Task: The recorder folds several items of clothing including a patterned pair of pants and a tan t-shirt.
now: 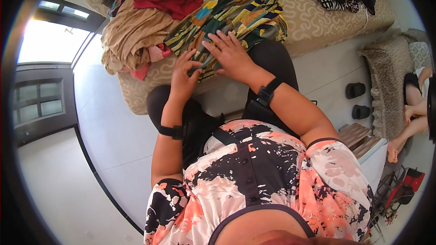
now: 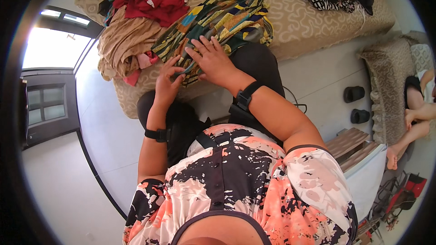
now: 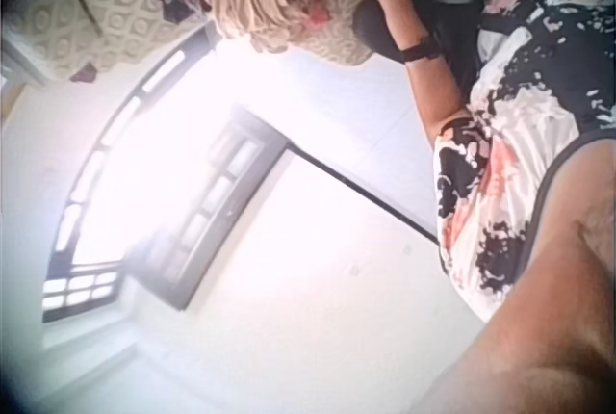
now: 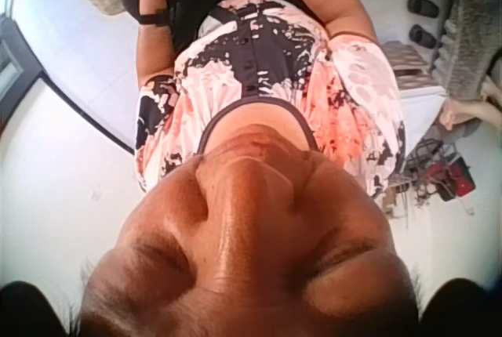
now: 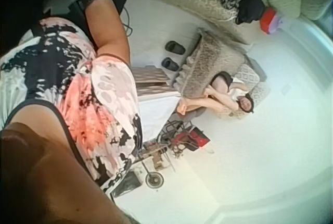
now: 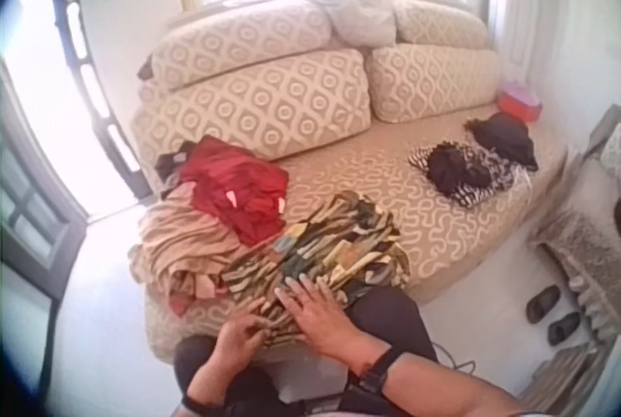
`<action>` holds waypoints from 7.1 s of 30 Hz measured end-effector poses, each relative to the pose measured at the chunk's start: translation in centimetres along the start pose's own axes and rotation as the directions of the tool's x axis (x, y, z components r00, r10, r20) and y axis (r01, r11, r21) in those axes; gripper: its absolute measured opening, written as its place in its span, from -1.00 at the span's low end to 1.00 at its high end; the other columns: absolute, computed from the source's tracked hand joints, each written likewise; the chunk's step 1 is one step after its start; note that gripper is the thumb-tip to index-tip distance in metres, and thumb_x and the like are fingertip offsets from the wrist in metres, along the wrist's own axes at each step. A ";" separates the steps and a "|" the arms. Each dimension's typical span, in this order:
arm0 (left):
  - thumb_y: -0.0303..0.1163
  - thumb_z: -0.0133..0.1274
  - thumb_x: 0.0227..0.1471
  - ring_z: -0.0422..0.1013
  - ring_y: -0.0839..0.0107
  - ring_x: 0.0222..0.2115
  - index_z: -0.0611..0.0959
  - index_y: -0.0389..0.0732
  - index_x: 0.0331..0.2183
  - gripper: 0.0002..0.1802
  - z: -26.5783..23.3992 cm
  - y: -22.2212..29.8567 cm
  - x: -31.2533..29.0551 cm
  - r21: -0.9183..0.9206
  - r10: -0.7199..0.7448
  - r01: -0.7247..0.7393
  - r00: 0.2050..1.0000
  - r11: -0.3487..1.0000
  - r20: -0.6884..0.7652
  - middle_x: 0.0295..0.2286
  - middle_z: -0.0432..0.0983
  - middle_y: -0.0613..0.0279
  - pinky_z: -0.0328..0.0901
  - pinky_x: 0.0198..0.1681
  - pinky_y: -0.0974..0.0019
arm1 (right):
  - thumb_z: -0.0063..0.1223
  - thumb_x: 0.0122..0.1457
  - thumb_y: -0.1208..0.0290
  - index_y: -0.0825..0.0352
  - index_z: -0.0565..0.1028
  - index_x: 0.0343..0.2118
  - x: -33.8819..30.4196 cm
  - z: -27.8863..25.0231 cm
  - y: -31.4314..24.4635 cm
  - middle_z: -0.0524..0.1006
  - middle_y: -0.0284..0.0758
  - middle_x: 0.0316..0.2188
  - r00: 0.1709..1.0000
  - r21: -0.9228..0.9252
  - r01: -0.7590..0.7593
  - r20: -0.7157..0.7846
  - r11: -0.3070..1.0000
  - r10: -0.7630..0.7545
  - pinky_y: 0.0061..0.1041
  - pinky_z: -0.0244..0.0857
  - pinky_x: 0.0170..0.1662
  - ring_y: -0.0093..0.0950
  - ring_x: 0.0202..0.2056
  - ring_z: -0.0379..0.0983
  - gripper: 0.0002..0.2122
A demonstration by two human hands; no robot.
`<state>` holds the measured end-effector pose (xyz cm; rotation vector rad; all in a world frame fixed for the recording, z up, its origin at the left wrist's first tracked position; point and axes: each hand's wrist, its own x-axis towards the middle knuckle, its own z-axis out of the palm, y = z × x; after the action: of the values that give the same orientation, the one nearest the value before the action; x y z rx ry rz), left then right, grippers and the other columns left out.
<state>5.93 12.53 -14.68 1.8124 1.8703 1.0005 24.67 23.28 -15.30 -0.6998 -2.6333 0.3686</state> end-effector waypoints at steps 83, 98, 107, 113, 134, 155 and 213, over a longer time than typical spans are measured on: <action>-0.30 -0.04 0.24 0.50 0.35 -0.26 0.49 -0.11 -0.20 -0.86 1.7 -2.3 -1.2 -0.924 -0.518 0.373 0.809 0.087 0.278 -0.32 0.50 0.30 0.39 -0.21 0.36 | 0.13 0.06 0.49 0.09 0.34 0.22 1.4 -5.4 8.8 0.12 0.13 0.26 0.926 -0.335 -0.307 0.113 0.891 0.361 0.18 0.14 0.12 0.25 0.22 0.08 -0.41; -0.34 -0.04 0.24 0.54 0.36 -0.36 0.49 -0.18 -0.23 -0.87 1.7 -1.4 -0.6 -0.891 -0.560 0.438 0.770 0.118 0.305 -0.34 0.54 0.21 0.41 -0.33 0.41 | -0.15 0.20 0.66 0.32 0.45 0.06 -2.6 -22.2 27.4 0.55 -0.30 -0.11 0.719 0.888 -0.327 0.012 0.323 0.694 -0.53 0.43 -0.09 -0.51 -0.16 0.53 -0.64; -0.31 -0.02 0.24 0.55 0.38 -0.40 0.49 -0.18 -0.25 -0.85 1.8 -1.6 -0.4 -0.884 -0.581 0.453 0.753 0.117 0.309 -0.35 0.57 0.19 0.40 -0.40 0.43 | 0.16 0.15 0.26 0.30 0.37 0.17 3.6 -32.2 33.3 0.53 -0.10 -0.04 0.754 0.060 -0.537 -0.413 0.841 0.511 -0.41 0.32 0.01 -0.32 -0.02 0.48 -0.48; -0.29 -0.03 0.24 0.55 0.39 -0.40 0.49 -0.17 -0.25 -0.85 1.5 -1.1 -0.3 -0.874 -0.594 0.470 0.740 0.122 0.316 -0.34 0.57 0.21 0.40 -0.39 0.44 | 0.19 0.13 0.14 0.31 0.38 0.15 9.2 -20.8 27.1 0.45 -0.11 0.09 0.930 0.009 -0.365 -0.051 0.931 0.365 -0.35 0.27 0.09 -0.23 0.12 0.37 -0.43; -0.32 -0.02 0.19 0.56 0.36 -0.47 0.51 -0.21 -0.26 -0.83 0.8 0.5 -0.1 -0.885 -0.598 0.464 0.719 0.034 0.354 -0.37 0.59 0.14 0.43 -0.40 0.39 | 0.18 0.11 0.29 0.27 0.16 0.28 19.0 1.5 -0.1 0.29 0.00 0.18 0.979 0.278 0.099 0.142 0.955 -0.143 -0.29 0.08 0.26 -0.07 0.22 0.19 -0.32; -0.32 -0.06 0.22 0.55 0.35 -0.47 0.49 -0.22 -0.26 -0.83 0.8 0.5 0.0 -0.899 -0.560 0.435 0.760 0.062 0.329 -0.38 0.58 0.14 0.40 -0.42 0.38 | 0.19 0.06 0.24 0.35 0.55 -0.11 19.4 3.1 4.3 0.45 -0.01 0.03 0.956 0.343 -0.282 0.178 0.896 0.233 -0.24 0.20 0.16 -0.05 0.13 0.30 -0.63; -0.22 -0.05 0.18 0.41 0.31 0.02 0.45 -0.18 0.09 -0.53 0.1 0.3 -1.7 -0.954 -0.447 0.157 0.856 -0.256 0.261 -0.07 0.52 0.26 0.30 0.10 0.15 | 0.02 0.30 0.31 0.42 0.44 -0.18 -5.6 -10.7 -1.8 0.47 -0.41 -0.31 0.895 0.735 -0.442 0.317 0.515 0.315 -0.61 0.23 -0.10 -0.62 -0.22 0.34 -0.76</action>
<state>6.42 10.89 -14.90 0.1255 0.7138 1.6766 33.01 20.48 -6.81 -0.9199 -2.0203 1.6615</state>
